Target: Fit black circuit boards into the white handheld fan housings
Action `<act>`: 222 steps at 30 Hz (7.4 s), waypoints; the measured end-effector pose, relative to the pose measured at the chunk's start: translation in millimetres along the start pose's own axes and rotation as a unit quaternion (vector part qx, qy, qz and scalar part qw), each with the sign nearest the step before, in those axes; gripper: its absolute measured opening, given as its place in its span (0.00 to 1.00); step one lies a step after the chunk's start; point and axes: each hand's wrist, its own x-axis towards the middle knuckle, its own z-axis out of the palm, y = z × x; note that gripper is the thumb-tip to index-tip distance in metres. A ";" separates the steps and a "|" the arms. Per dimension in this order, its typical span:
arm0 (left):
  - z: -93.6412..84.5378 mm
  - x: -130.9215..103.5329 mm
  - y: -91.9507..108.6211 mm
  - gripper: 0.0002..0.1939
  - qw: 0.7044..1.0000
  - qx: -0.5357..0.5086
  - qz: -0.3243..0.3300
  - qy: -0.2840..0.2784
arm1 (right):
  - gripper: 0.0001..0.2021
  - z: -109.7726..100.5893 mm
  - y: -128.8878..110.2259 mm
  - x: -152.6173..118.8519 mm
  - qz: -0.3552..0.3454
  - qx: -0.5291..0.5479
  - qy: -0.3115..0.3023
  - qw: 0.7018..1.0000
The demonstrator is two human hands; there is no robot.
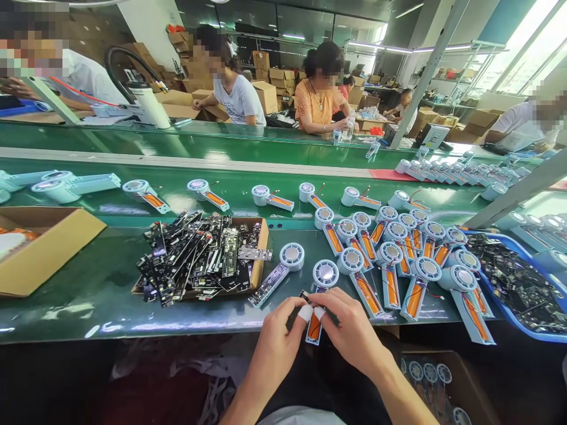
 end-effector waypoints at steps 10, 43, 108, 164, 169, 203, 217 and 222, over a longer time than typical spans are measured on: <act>-1.8 5.6 -1.1 0.23 0.977 -0.131 -0.157 -0.059 | 0.14 7.1 -0.1 1.8 -0.012 -0.057 -0.009 0.998; 7.1 -11.0 -15.1 0.17 0.985 0.069 0.105 0.119 | 0.10 10.1 -10.0 9.3 -0.060 -0.247 0.039 0.966; -2.6 -7.5 -7.5 0.16 0.999 0.002 -0.025 0.047 | 0.13 9.0 2.8 10.5 -0.028 -0.087 0.020 0.996; 6.6 -19.1 -1.2 0.20 0.988 -0.131 -0.077 0.031 | 0.11 -8.5 -7.4 7.8 0.251 0.257 -0.019 0.933; 19.0 2.5 -9.1 0.24 0.975 -0.173 -0.124 -0.057 | 0.12 -9.0 0.7 12.9 0.246 0.413 -0.048 0.876; 18.1 5.3 2.5 0.10 0.939 -0.309 -0.148 -0.037 | 0.17 -14.2 -30.6 0.8 0.037 -0.095 -0.201 0.974; 23.8 -4.0 -1.5 0.30 0.956 -0.273 -0.092 -0.049 | 0.32 8.5 -12.1 -7.0 0.281 0.259 -0.044 0.923; 25.4 -5.0 -2.8 0.24 0.977 -0.190 -0.096 0.008 | 0.25 5.7 -17.8 -13.9 0.254 0.228 0.002 0.940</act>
